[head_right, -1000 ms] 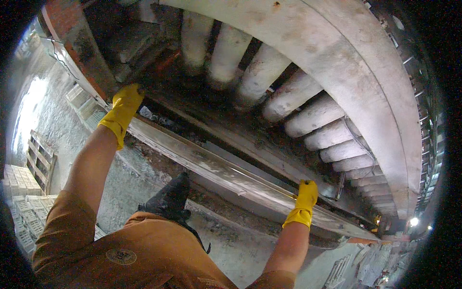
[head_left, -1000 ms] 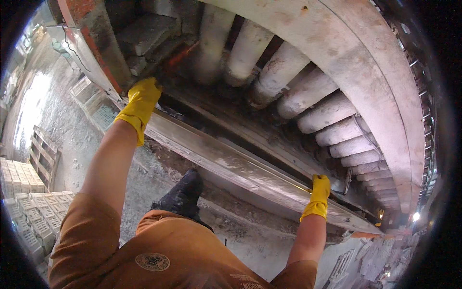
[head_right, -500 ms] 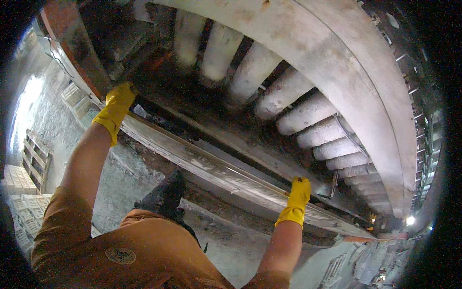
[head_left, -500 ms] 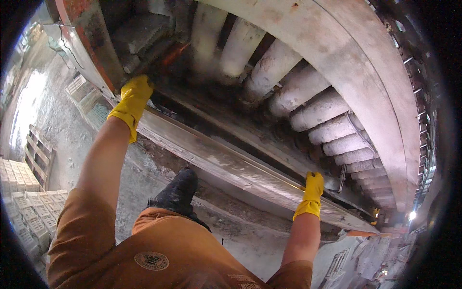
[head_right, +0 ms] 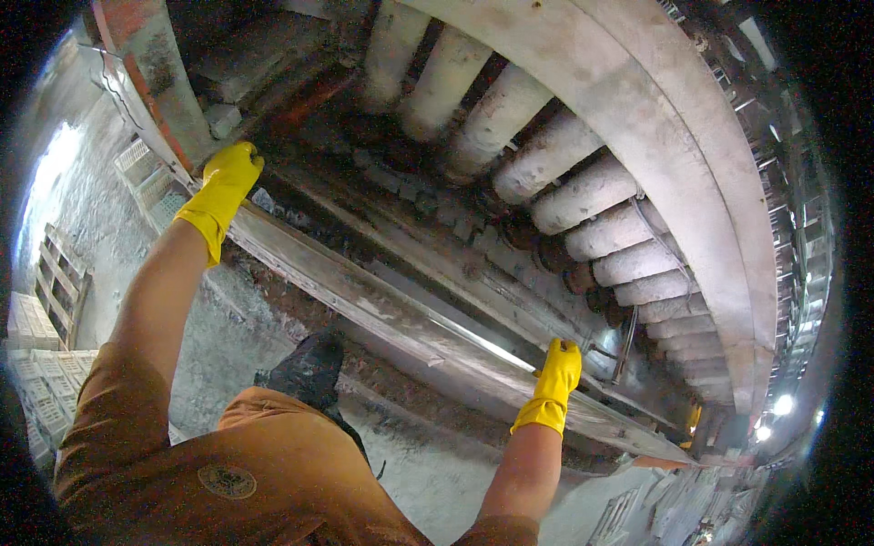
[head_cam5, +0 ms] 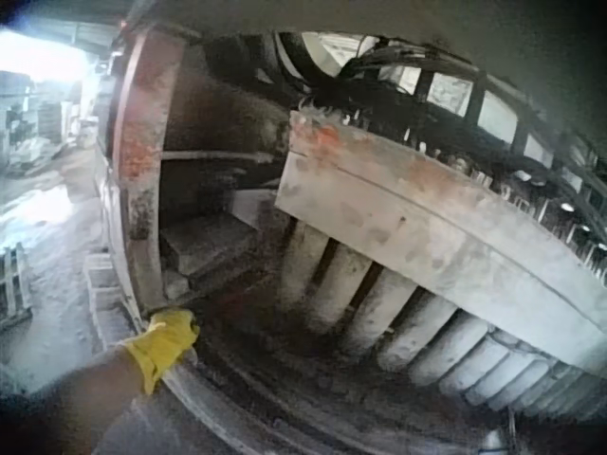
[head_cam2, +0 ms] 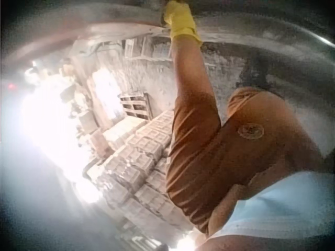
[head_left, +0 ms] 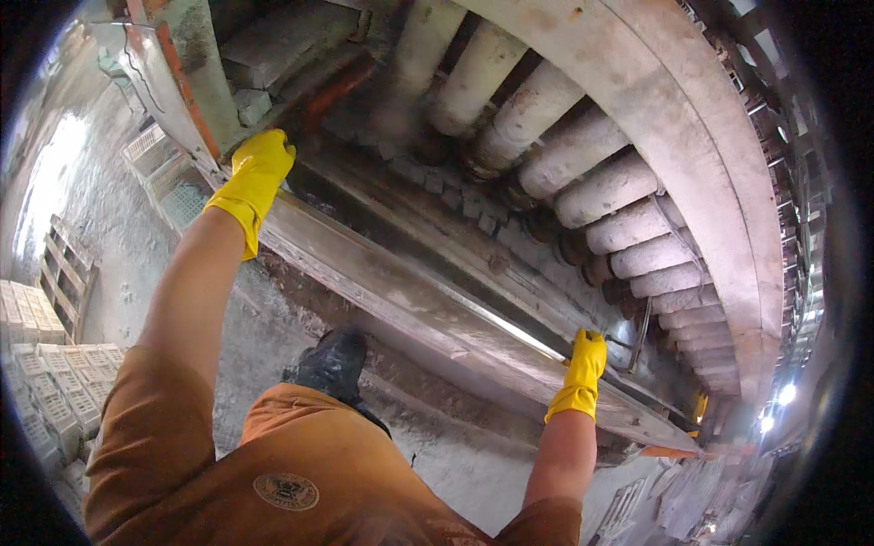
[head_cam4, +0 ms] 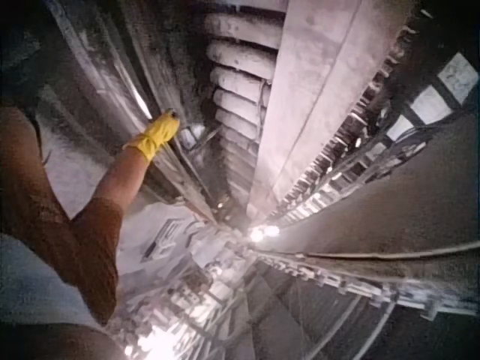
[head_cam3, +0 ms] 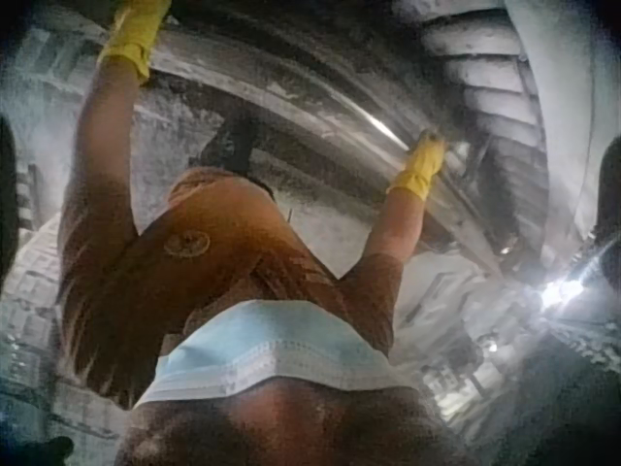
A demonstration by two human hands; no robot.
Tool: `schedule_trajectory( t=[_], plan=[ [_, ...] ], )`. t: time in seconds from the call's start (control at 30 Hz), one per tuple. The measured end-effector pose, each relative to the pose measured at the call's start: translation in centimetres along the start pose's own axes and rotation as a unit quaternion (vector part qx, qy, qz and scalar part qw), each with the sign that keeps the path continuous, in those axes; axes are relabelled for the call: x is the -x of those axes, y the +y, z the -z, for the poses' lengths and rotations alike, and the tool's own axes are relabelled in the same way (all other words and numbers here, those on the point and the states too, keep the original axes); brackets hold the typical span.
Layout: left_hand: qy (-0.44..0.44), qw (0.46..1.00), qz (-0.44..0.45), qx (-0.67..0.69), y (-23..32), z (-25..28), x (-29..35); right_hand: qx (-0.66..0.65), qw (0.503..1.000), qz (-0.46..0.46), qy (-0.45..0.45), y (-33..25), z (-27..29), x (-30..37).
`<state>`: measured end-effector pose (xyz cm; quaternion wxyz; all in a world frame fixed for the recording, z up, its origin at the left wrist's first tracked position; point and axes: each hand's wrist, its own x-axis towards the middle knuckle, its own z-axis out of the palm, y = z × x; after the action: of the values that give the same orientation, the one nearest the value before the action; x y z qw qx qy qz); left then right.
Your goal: The person stands at a large industrial machine and repeatedly opens and closes a metal gate to allow small white blocks to fall from a rotating drum onto a conveyor belt. The person then walks to a nearby crate and uses a metal rod to adjust the blocks inside.
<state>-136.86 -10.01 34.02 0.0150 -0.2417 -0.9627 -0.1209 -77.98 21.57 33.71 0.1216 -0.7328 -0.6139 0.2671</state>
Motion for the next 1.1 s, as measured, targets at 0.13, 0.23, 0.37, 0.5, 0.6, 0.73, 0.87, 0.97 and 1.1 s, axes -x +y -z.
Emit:
schedule_trajectory(
  t=[0.13, 0.23, 0.37, 0.5, 0.6, 0.73, 0.87, 0.97, 1.1],
  plan=[
    [-0.024, 1.000, 0.002, -0.015, 0.0, 0.5, 0.6, -0.041, 0.999, 0.023, 0.015, 2.0, -0.4, 0.0],
    [-0.032, 0.998, 0.004, -0.053, -0.5, -0.1, 0.9, -0.038, 0.999, 0.028, 0.028, 2.5, -0.9, -0.3],
    [-0.039, 0.995, -0.051, -0.070, -1.6, -1.1, 0.7, -0.020, 0.998, 0.030, 0.057, 3.2, -0.9, 0.0],
    [-0.062, 0.991, -0.113, -0.026, -1.1, -1.1, 1.5, -0.028, 0.990, 0.024, 0.138, 3.8, -1.2, 1.7],
    [-0.135, 0.975, -0.169, 0.056, -2.2, -2.9, -0.7, -0.080, 0.987, 0.086, 0.108, -1.2, -4.5, 5.8],
    [-0.117, 0.967, -0.221, 0.048, 1.4, -4.4, -3.9, -0.098, 0.975, 0.158, 0.124, -1.9, -8.5, 9.9],
    [-0.119, 0.967, -0.223, -0.020, 3.3, -5.6, -7.0, -0.148, 0.970, 0.130, 0.145, -2.6, -8.7, 14.0],
    [-0.137, 0.968, -0.210, -0.030, 4.1, -8.9, -11.1, -0.217, 0.958, 0.113, 0.152, -1.5, -8.7, 16.2],
    [-0.136, 0.977, -0.162, -0.030, 2.2, -15.0, -15.8, -0.240, 0.945, 0.151, 0.163, 0.2, -9.2, 18.1]
  ],
)
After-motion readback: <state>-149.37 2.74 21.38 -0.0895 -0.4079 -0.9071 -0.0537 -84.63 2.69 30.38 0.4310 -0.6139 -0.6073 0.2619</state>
